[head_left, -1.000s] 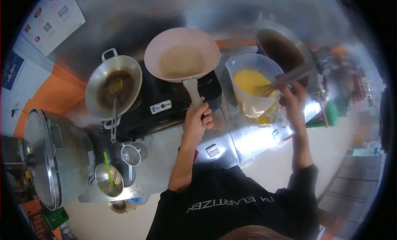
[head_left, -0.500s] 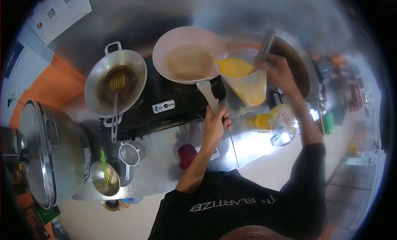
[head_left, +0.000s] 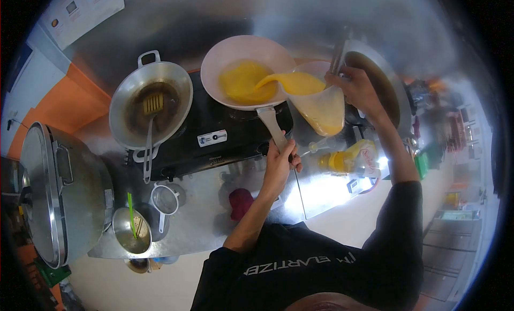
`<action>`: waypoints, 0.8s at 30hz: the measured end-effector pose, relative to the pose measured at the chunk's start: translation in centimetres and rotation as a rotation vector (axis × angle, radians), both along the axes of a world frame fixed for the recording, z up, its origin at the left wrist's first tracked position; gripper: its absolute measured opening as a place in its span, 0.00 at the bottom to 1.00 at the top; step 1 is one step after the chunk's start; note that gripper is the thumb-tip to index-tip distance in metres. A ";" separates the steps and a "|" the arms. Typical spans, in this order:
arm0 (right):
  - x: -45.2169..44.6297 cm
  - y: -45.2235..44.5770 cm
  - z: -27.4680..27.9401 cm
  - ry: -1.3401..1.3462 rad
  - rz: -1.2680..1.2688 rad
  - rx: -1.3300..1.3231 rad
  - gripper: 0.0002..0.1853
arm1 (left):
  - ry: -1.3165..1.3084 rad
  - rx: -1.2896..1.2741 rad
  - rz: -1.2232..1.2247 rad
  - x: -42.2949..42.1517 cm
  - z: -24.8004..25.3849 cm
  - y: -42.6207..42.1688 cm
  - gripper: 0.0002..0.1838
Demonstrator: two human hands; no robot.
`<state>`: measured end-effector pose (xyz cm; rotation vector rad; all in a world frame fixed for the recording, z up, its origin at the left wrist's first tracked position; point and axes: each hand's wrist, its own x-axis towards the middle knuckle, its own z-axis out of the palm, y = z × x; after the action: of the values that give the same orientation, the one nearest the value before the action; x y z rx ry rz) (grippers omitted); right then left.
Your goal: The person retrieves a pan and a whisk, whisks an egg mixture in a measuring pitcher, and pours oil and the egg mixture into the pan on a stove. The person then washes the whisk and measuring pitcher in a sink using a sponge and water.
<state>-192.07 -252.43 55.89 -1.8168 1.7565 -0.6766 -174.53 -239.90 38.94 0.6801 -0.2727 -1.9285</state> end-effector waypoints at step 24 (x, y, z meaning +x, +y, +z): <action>0.1 -2.4 0.4 0.337 0.123 -0.130 0.21 | 0.012 -0.031 -0.005 0.2 0.4 0.3 0.24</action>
<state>-192.02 -254.85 56.26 -2.2136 1.8217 -0.4654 -174.37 -239.65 39.32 0.6482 -0.2962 -1.9286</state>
